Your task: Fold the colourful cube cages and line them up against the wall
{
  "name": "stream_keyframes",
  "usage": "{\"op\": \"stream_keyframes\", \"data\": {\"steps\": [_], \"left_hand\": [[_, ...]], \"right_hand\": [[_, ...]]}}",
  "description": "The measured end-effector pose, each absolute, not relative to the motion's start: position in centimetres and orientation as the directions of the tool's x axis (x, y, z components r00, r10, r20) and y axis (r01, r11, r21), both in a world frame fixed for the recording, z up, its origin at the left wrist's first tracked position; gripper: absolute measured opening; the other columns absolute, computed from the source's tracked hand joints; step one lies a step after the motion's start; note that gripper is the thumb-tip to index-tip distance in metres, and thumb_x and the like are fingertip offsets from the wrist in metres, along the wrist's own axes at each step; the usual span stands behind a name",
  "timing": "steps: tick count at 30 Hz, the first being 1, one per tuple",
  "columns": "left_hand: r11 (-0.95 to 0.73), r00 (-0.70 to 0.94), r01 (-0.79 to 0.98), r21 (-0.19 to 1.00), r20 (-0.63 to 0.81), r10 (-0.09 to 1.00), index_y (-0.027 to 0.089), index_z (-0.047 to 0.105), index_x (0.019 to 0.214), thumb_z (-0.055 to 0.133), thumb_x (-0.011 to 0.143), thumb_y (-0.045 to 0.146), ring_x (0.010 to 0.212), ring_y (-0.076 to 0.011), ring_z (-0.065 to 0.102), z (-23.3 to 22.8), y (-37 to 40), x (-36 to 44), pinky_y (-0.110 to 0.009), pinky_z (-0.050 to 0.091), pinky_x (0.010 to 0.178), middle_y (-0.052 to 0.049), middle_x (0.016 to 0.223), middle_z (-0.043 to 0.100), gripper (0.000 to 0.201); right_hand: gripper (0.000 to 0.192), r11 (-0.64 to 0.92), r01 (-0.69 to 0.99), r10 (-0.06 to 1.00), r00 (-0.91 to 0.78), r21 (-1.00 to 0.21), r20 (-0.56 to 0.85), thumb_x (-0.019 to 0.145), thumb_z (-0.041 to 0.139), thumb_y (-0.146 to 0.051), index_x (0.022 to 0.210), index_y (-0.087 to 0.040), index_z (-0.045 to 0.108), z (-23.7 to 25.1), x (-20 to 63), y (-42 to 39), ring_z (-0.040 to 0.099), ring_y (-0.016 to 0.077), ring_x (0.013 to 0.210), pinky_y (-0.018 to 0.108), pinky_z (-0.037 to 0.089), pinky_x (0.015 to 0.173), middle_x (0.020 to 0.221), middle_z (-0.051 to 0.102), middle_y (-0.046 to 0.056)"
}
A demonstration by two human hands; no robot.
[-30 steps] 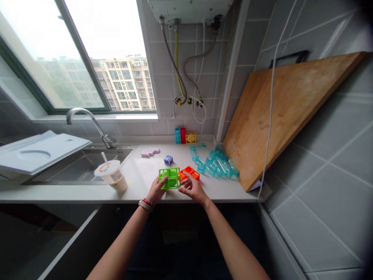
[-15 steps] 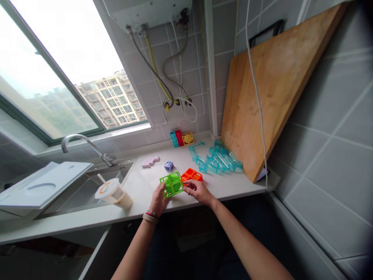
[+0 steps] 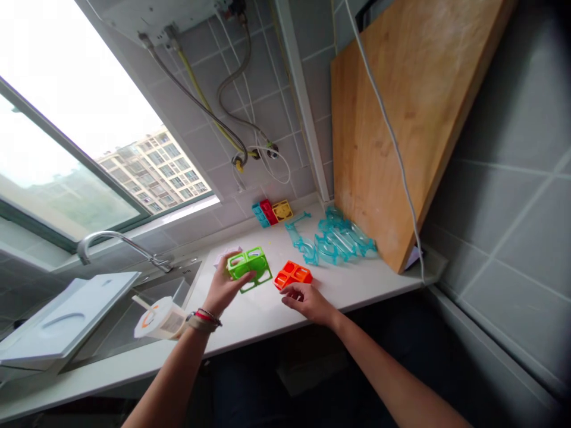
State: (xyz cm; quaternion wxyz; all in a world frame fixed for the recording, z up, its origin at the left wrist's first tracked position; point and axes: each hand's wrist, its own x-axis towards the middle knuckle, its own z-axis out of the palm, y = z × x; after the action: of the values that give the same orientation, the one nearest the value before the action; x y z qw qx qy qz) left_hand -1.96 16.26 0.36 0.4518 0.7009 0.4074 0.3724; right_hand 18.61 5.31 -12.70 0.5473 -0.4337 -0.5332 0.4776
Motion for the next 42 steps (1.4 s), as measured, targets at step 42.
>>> {"op": "stream_keyframes", "data": {"steps": [42], "left_hand": [[-0.603, 0.604, 0.642, 0.473, 0.173, 0.778, 0.017, 0.065, 0.122, 0.076, 0.087, 0.040, 0.105, -0.0263, 0.067, -1.6, 44.9, 29.5, -0.044, 0.056, 0.092, -0.010, 0.120, 0.067, 0.043]], "right_hand": [[0.025, -0.027, -0.091, 0.997, -0.076, -0.995, -0.020, 0.081, 0.074, -0.033, 0.102, -0.021, 0.078, -13.1, 18.2, 5.0, 0.064, 0.0171, 0.076, 0.027, 0.052, 0.071, 0.092, 0.068, 0.006]]}}
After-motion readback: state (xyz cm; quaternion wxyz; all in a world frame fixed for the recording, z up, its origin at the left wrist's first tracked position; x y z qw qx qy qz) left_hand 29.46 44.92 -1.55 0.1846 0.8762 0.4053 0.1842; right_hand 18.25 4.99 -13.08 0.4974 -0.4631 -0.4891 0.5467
